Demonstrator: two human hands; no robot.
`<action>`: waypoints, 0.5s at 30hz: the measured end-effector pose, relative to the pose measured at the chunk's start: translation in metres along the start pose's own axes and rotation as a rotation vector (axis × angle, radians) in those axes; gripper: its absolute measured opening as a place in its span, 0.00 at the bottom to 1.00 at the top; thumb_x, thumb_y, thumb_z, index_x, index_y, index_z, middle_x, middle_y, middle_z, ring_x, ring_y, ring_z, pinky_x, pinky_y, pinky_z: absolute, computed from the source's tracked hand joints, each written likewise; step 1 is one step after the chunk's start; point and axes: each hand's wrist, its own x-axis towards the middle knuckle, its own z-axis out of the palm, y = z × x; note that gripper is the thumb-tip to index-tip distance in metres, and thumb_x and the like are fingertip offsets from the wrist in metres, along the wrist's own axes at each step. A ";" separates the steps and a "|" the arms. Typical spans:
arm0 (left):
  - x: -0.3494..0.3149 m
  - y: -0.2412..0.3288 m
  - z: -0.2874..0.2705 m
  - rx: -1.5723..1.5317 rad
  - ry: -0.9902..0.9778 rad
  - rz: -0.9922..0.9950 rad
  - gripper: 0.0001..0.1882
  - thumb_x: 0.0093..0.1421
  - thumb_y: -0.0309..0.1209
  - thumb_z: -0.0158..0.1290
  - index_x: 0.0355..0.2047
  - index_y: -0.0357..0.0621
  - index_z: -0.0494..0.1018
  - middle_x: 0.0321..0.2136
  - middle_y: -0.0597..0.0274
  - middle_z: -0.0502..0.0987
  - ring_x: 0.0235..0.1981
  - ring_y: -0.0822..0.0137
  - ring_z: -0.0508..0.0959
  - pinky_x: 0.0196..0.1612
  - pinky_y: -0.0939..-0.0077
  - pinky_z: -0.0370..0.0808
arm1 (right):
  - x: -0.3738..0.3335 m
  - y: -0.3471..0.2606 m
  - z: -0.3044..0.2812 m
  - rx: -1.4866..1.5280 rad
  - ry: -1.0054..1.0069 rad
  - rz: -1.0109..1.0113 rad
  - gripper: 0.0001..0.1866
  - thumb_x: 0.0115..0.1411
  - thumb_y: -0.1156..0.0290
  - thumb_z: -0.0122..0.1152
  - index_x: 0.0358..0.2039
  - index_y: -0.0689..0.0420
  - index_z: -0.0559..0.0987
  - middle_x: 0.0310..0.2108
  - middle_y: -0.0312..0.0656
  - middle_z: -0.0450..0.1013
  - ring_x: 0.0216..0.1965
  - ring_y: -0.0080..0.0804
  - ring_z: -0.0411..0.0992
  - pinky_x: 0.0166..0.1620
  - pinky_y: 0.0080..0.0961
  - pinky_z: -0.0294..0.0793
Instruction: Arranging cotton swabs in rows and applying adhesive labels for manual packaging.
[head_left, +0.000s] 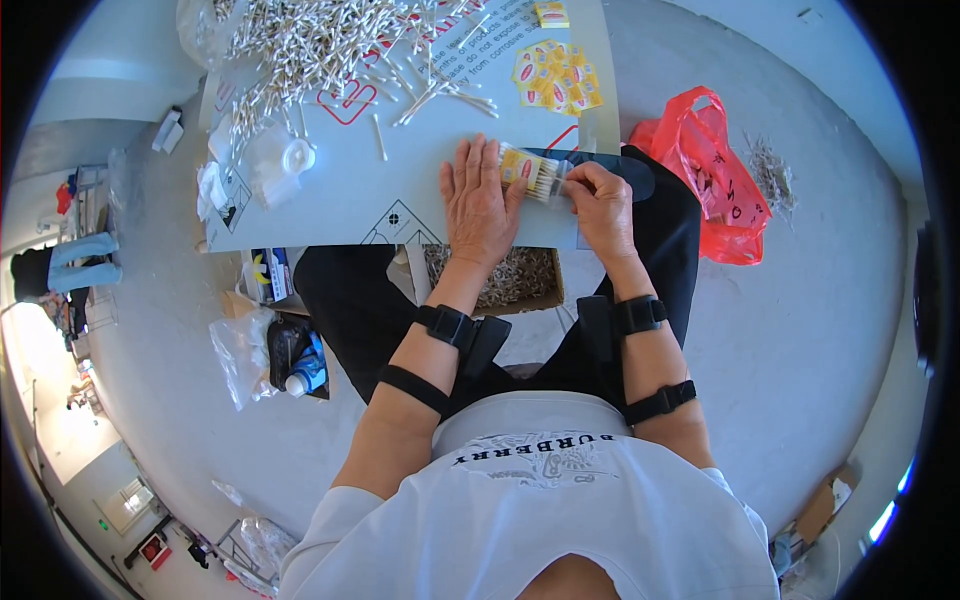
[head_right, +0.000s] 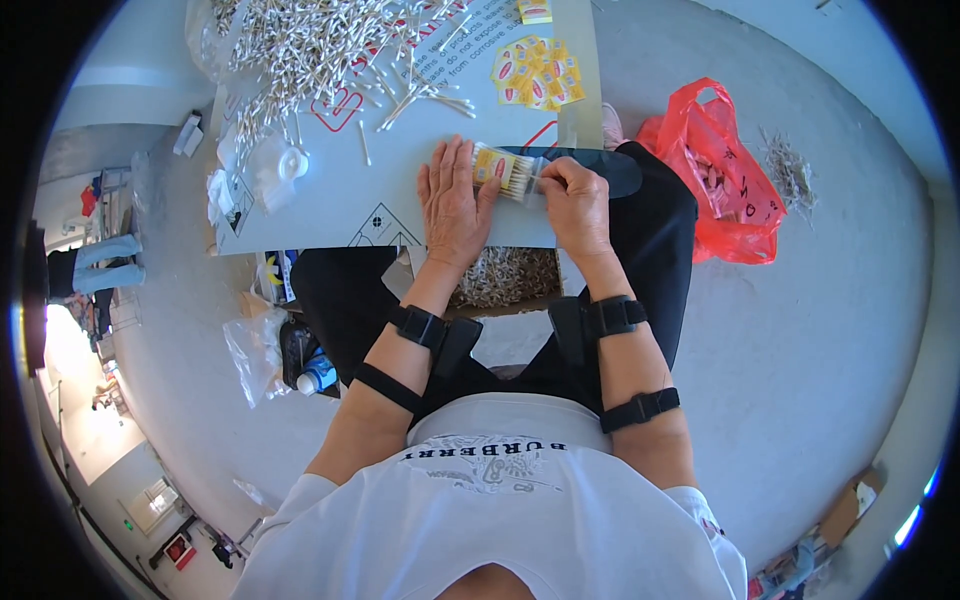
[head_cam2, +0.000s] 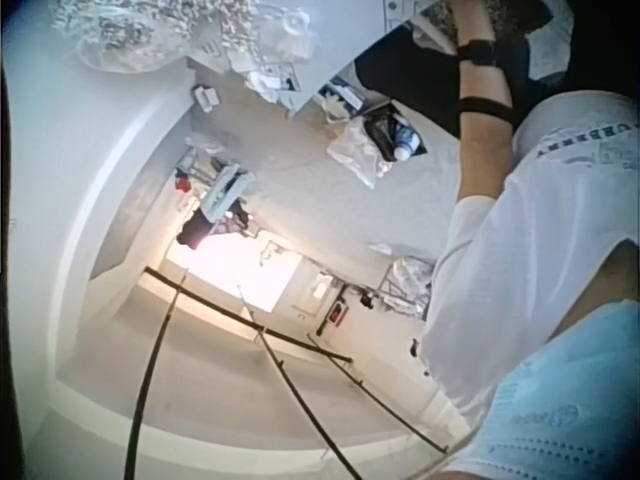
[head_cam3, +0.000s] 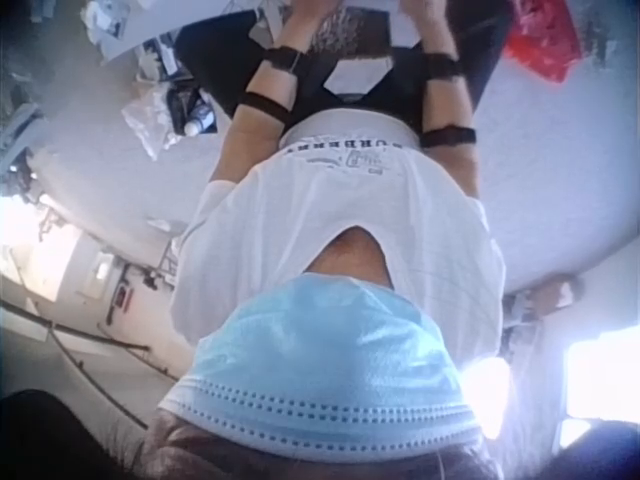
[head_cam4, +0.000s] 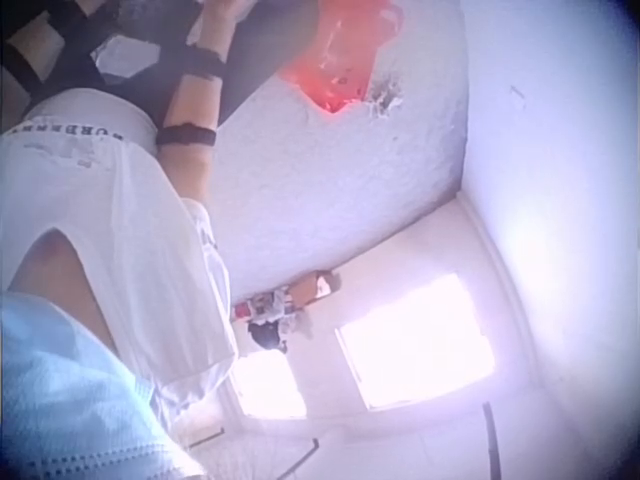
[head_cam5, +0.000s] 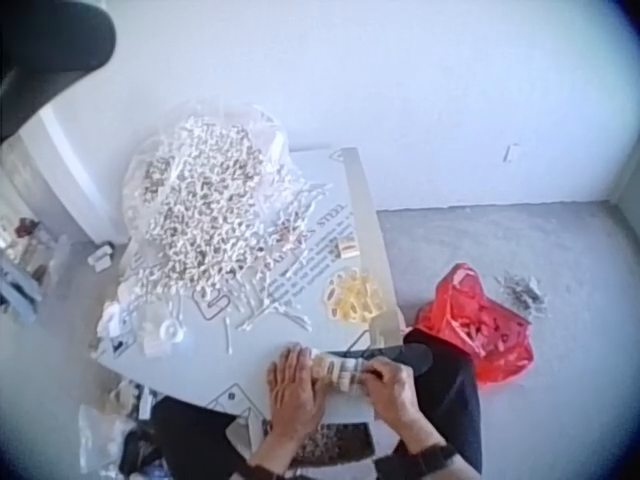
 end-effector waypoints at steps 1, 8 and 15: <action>0.000 0.000 0.000 0.001 0.001 -0.003 0.31 0.65 0.47 0.46 0.59 0.37 0.61 0.61 0.50 0.62 0.65 0.50 0.57 0.66 0.49 0.47 | 0.000 -0.001 -0.001 -0.004 0.000 -0.001 0.01 0.52 0.80 0.60 0.27 0.63 0.77 0.18 0.44 0.72 0.19 0.24 0.69 0.26 0.23 0.69; 0.001 0.000 0.001 0.026 -0.003 -0.011 0.31 0.64 0.47 0.47 0.60 0.38 0.61 0.62 0.52 0.61 0.65 0.51 0.57 0.66 0.50 0.48 | -0.004 -0.005 0.008 -0.072 0.092 -0.033 0.02 0.52 0.78 0.61 0.27 0.62 0.78 0.21 0.46 0.74 0.22 0.36 0.73 0.30 0.26 0.72; 0.000 0.000 0.000 0.017 0.008 -0.004 0.31 0.64 0.47 0.48 0.59 0.38 0.62 0.61 0.51 0.62 0.64 0.51 0.57 0.65 0.50 0.48 | -0.009 -0.007 0.014 -0.196 0.167 -0.005 0.03 0.50 0.75 0.62 0.27 0.60 0.79 0.24 0.48 0.75 0.28 0.46 0.75 0.32 0.32 0.73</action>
